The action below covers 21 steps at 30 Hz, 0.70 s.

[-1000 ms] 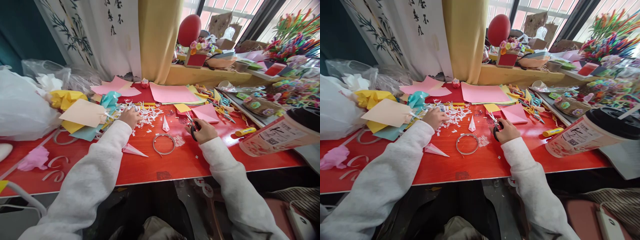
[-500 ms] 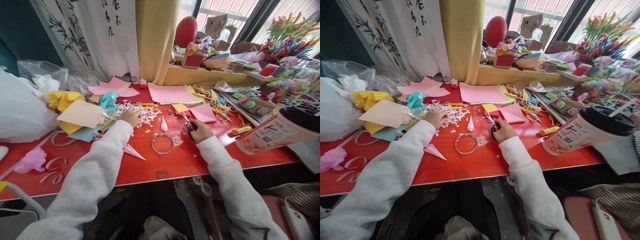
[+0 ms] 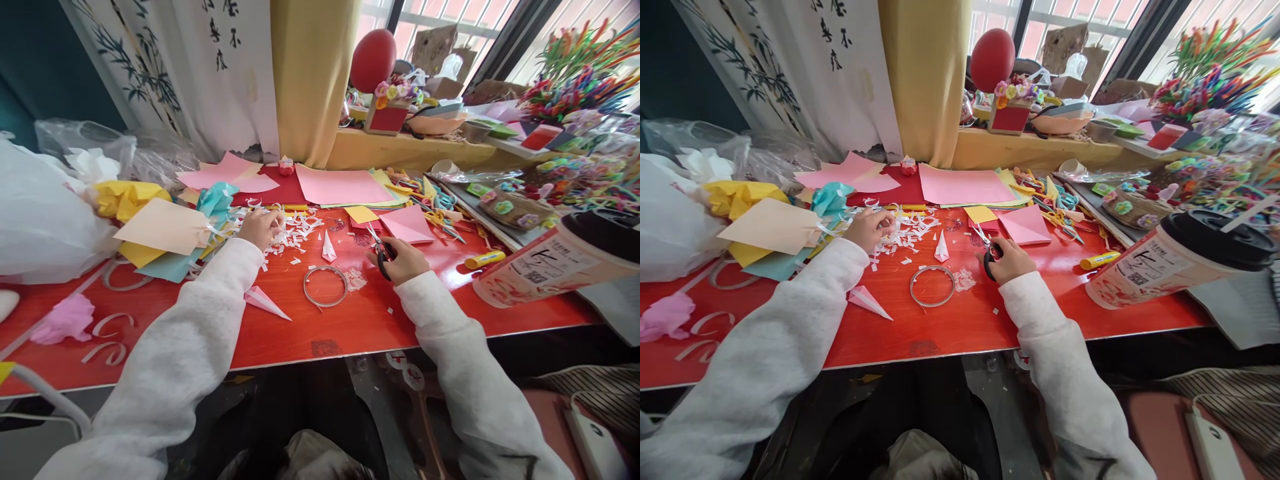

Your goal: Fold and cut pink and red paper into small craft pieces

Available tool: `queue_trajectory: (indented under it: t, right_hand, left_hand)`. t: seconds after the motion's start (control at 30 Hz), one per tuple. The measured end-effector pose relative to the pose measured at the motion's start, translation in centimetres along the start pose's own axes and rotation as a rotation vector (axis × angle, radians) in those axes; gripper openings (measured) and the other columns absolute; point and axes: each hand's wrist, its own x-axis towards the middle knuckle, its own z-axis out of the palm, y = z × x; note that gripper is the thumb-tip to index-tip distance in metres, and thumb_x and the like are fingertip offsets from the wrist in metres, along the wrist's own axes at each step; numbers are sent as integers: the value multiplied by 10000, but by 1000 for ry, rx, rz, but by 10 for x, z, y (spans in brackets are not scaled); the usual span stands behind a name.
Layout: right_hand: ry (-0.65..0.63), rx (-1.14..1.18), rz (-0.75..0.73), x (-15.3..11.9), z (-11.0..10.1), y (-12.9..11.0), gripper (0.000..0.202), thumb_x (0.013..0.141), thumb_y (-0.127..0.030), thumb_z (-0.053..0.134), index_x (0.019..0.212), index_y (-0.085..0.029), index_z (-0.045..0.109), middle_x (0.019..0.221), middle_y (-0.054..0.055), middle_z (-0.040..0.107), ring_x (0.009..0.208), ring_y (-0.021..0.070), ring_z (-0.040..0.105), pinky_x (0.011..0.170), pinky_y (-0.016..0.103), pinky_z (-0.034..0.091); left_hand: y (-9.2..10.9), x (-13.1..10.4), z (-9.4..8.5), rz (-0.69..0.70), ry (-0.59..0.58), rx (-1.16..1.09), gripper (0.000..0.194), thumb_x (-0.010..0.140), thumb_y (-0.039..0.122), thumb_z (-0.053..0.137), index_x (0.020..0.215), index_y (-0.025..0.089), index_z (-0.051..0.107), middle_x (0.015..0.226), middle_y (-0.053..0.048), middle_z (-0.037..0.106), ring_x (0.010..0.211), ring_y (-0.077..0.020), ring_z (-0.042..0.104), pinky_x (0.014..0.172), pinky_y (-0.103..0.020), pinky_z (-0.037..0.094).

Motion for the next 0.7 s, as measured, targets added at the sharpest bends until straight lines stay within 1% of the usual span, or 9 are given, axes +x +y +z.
queue_trajectory:
  t: [0.13,0.17,0.2,0.3,0.37,0.47,0.53,0.6,0.7]
  right_hand:
    - [-5,-8,13,0,0,0,464,642,-491,632,1027,-234,613,1007,41,662,904,244,625,773,354,488]
    - [-10,-9,14,0,-1,-1,465,643,-492,630,1030,-234,613,1009,42,662,903,244,626,774,354,488]
    - [-14,-9,15,0,-1,-1,467,645,-492,628,1033,-234,611,1011,43,661,900,243,626,774,355,487]
    - [-26,-16,17,-1,-2,-2,468,647,-490,624,1037,-232,612,1019,44,660,901,250,625,771,360,485]
    - [-24,-20,21,-1,-3,-2,469,646,-486,624,1038,-230,613,1025,46,659,917,259,620,768,362,483]
    - [-23,-20,22,-1,-3,-2,473,643,-487,623,1040,-230,613,1020,46,660,913,261,620,760,363,481]
    - [-23,-20,22,-1,-3,-2,471,643,-492,621,1036,-233,614,1014,45,662,905,261,621,757,364,479]
    - [-22,-19,22,-2,-3,-2,468,641,-496,620,1031,-236,614,1012,45,663,905,262,619,756,364,477]
    - [-21,-19,17,-1,-3,-2,458,647,-494,613,1025,-237,613,1007,49,664,904,259,617,752,363,475]
  left_hand:
    - [0,-1,-2,10,-5,-45,365,743,142,570,1104,198,564,780,-25,670,861,-221,514,801,-339,367]
    - [-1,-1,-2,10,-14,-47,368,743,147,575,1107,199,567,779,-24,671,859,-218,517,805,-340,367]
    - [-2,-1,-2,1,-22,-40,325,744,162,581,1067,192,595,782,-31,670,856,-217,522,811,-343,367]
    - [-5,1,-1,-60,-11,4,151,746,239,606,860,172,680,809,-63,663,852,-217,535,830,-351,364]
    - [-7,1,0,-90,13,17,145,749,277,610,824,187,696,840,-61,666,880,-218,535,853,-357,352]
    - [-8,0,-2,-81,60,26,137,743,323,618,771,216,699,1004,-31,654,975,-239,504,880,-392,317]
    - [-7,-1,-5,-86,69,37,138,737,333,624,743,214,695,1047,-24,642,1009,-257,489,876,-418,301]
    - [-5,-1,-8,-114,39,41,136,749,315,612,750,203,690,966,-41,666,986,-258,505,870,-427,296]
    - [-1,-2,-12,-126,-6,14,129,773,276,583,790,194,681,856,-43,686,904,-231,539,869,-411,301]
